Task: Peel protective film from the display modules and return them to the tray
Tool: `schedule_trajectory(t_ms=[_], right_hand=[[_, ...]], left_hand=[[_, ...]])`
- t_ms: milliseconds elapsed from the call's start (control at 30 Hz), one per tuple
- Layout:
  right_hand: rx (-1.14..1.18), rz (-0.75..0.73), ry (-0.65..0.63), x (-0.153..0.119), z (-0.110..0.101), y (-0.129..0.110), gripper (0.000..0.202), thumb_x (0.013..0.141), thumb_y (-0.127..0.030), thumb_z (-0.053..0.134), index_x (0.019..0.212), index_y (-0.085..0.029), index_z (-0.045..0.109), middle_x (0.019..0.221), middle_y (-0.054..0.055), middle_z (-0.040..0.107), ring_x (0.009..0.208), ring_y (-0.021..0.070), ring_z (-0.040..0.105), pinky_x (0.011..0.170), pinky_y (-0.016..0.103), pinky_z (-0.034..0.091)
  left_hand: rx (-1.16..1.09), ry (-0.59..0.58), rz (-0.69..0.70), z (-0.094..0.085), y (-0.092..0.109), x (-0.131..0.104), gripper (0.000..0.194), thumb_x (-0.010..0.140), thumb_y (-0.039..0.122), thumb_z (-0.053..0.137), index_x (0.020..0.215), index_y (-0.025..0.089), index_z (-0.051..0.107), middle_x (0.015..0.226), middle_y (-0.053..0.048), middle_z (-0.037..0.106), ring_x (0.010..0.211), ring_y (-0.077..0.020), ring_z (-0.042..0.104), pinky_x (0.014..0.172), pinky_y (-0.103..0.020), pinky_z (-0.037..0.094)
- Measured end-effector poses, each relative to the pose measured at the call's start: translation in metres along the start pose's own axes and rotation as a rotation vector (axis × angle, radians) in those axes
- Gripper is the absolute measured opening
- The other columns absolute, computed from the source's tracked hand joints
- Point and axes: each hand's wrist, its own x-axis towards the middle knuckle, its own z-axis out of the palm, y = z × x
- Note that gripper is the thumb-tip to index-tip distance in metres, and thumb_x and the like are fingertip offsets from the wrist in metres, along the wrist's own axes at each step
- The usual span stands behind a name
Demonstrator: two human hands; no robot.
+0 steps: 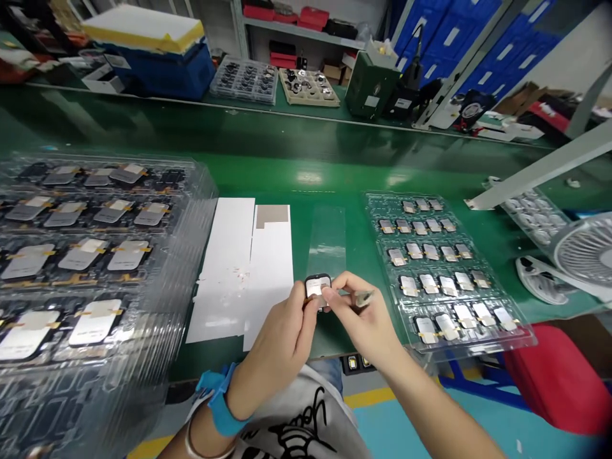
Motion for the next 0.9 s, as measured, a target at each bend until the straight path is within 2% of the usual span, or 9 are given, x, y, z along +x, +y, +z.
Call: schedule_trajectory(t_ms=[133, 267, 433, 733, 833, 900], right_hand=[[-0.045, -0.011, 0.022, 0.002, -0.009, -0.008, 0.032, 0.087, -0.044, 0.065, 0.072, -0.018, 0.054, 0.063, -0.001, 0.055, 0.055, 0.0100, 0.045, 0.053, 0.022, 0.032], [-0.085, -0.055, 0.060, 0.004, -0.012, -0.012, 0.034, 0.087, -0.046, 0.066, 0.069, -0.018, 0.055, 0.059, -0.001, 0.055, 0.050, 0.0088, 0.040, 0.048, 0.021, 0.030], [-0.069, -0.042, 0.044, 0.005, -0.009, -0.012, 0.035, 0.086, -0.046, 0.066, 0.068, -0.019, 0.053, 0.057, -0.001, 0.055, 0.047, 0.0079, 0.037, 0.043, 0.020, 0.025], [-0.072, -0.017, 0.017, -0.001, -0.005, -0.010, 0.033, 0.084, -0.042, 0.070, 0.068, -0.019, 0.052, 0.057, -0.001, 0.057, 0.046, 0.0080, 0.040, 0.044, 0.021, 0.024], [-0.115, -0.054, 0.005, 0.001, -0.008, -0.008, 0.033, 0.087, -0.045, 0.065, 0.070, -0.019, 0.053, 0.058, -0.002, 0.057, 0.046, 0.0084, 0.041, 0.045, 0.021, 0.027], [-0.277, -0.118, 0.070, 0.017, -0.023, -0.009, 0.032, 0.090, -0.045, 0.062, 0.071, -0.019, 0.056, 0.062, -0.001, 0.060, 0.052, 0.0103, 0.050, 0.050, 0.022, 0.035]], left_hand=[[-0.201, -0.055, -0.019, -0.002, 0.005, 0.000, 0.023, 0.106, 0.037, 0.028, 0.092, 0.023, 0.042, 0.077, 0.000, 0.047, 0.068, -0.0175, 0.044, 0.062, -0.030, 0.033], [-0.324, -0.089, 0.006, -0.006, 0.010, -0.002, 0.026, 0.106, 0.038, 0.029, 0.087, 0.023, 0.038, 0.073, 0.004, 0.038, 0.064, -0.0146, 0.034, 0.061, -0.029, 0.029], [-0.329, -0.063, 0.009, -0.008, 0.009, 0.000, 0.026, 0.106, 0.038, 0.034, 0.087, 0.022, 0.038, 0.072, 0.004, 0.037, 0.064, -0.0134, 0.032, 0.059, -0.029, 0.026], [-0.274, -0.032, -0.002, -0.005, 0.011, 0.004, 0.026, 0.106, 0.034, 0.033, 0.083, 0.023, 0.035, 0.070, 0.005, 0.033, 0.062, -0.0133, 0.029, 0.056, -0.029, 0.026], [-0.246, -0.050, -0.030, -0.005, 0.013, 0.007, 0.024, 0.106, 0.033, 0.032, 0.086, 0.023, 0.037, 0.073, 0.004, 0.037, 0.063, -0.0137, 0.033, 0.057, -0.029, 0.029], [-0.197, -0.065, -0.069, -0.006, 0.017, 0.003, 0.022, 0.106, 0.034, 0.031, 0.089, 0.023, 0.039, 0.073, 0.004, 0.039, 0.063, -0.0138, 0.037, 0.057, -0.029, 0.031]])
